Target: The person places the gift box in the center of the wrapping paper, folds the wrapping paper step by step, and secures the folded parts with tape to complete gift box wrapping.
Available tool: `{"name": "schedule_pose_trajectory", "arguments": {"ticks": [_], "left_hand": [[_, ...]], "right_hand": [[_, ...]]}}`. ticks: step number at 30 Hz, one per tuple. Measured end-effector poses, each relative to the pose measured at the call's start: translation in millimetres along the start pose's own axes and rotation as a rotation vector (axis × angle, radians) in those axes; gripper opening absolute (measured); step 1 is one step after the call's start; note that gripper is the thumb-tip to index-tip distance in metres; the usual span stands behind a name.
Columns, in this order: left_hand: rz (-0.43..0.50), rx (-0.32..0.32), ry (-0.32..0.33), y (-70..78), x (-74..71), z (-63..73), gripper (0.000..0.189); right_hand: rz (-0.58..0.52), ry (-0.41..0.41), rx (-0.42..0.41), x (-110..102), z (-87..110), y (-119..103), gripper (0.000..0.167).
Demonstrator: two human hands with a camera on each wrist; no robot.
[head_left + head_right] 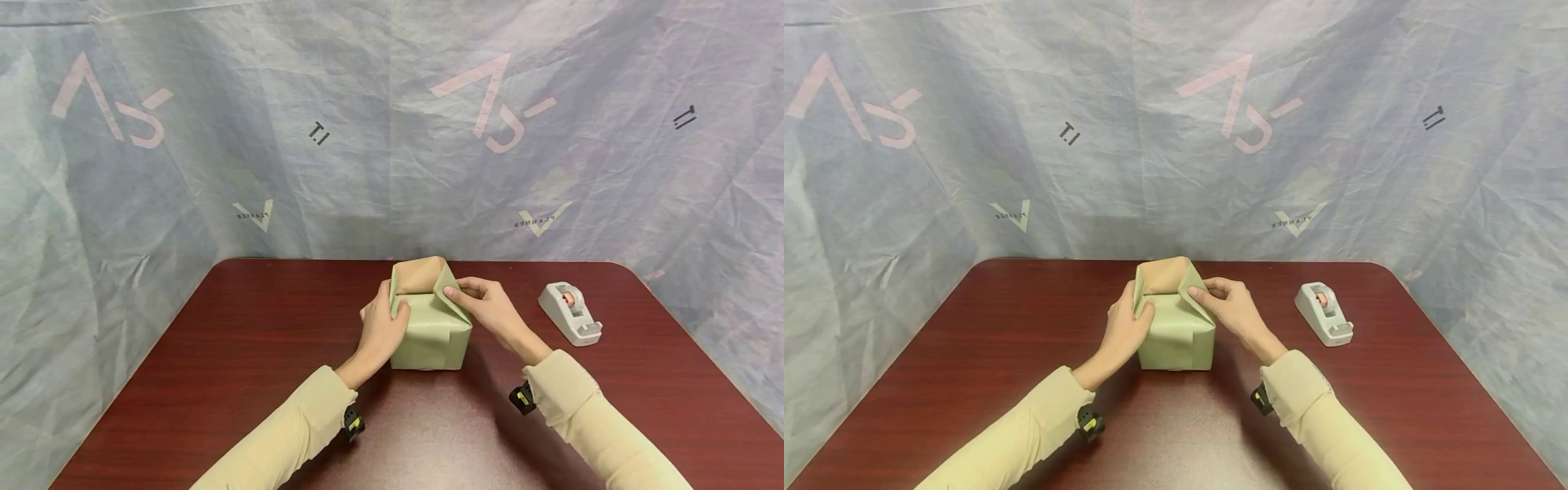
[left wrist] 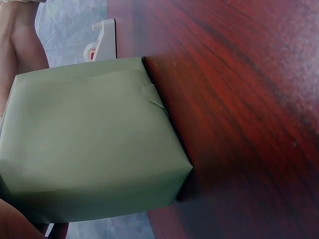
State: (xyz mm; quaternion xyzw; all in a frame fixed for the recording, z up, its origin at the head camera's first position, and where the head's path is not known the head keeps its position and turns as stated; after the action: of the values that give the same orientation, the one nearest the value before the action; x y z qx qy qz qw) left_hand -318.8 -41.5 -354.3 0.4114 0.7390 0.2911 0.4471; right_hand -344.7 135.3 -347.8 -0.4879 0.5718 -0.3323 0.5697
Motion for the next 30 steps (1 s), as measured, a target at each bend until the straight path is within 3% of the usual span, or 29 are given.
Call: {"name": "schedule_pose_trajectory", "arguments": {"ticks": [7, 14, 23, 30], "left_hand": [[-0.005, 0.007, 0.003, 1.3, -1.4, 0.5, 0.034], [-0.006, 0.009, -0.003, 1.9, -1.0, 0.9, 0.034], [-0.021, 0.001, -0.015, 0.0, -0.7, -0.3, 0.033], [-0.008, -0.006, -0.027, -0.3, 0.7, -0.1, 0.032]], "right_hand": [[0.055, 0.092, -0.046, -7, -1.8, -2, 0.033], [-0.006, 0.087, -0.025, -9, -7.9, -4, 0.034], [0.011, 0.149, -0.053, -7, -15.3, -12, 0.034], [-0.016, 0.093, -0.017, -8, -8.5, -5, 0.039]]}}
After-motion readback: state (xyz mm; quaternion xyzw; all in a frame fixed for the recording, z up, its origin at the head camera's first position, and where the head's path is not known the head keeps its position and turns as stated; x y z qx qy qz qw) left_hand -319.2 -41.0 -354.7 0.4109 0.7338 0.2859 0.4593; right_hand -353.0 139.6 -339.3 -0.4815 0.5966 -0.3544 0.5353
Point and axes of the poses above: each hand's wrist, its own z-axis away from the middle knuckle, its own x-axis out of the palm, y = z × x, the point moved 8 cm from there along -z, towards the middle knuckle, and after that the axes turned 3 degrees about y, right-handed, at the moved point
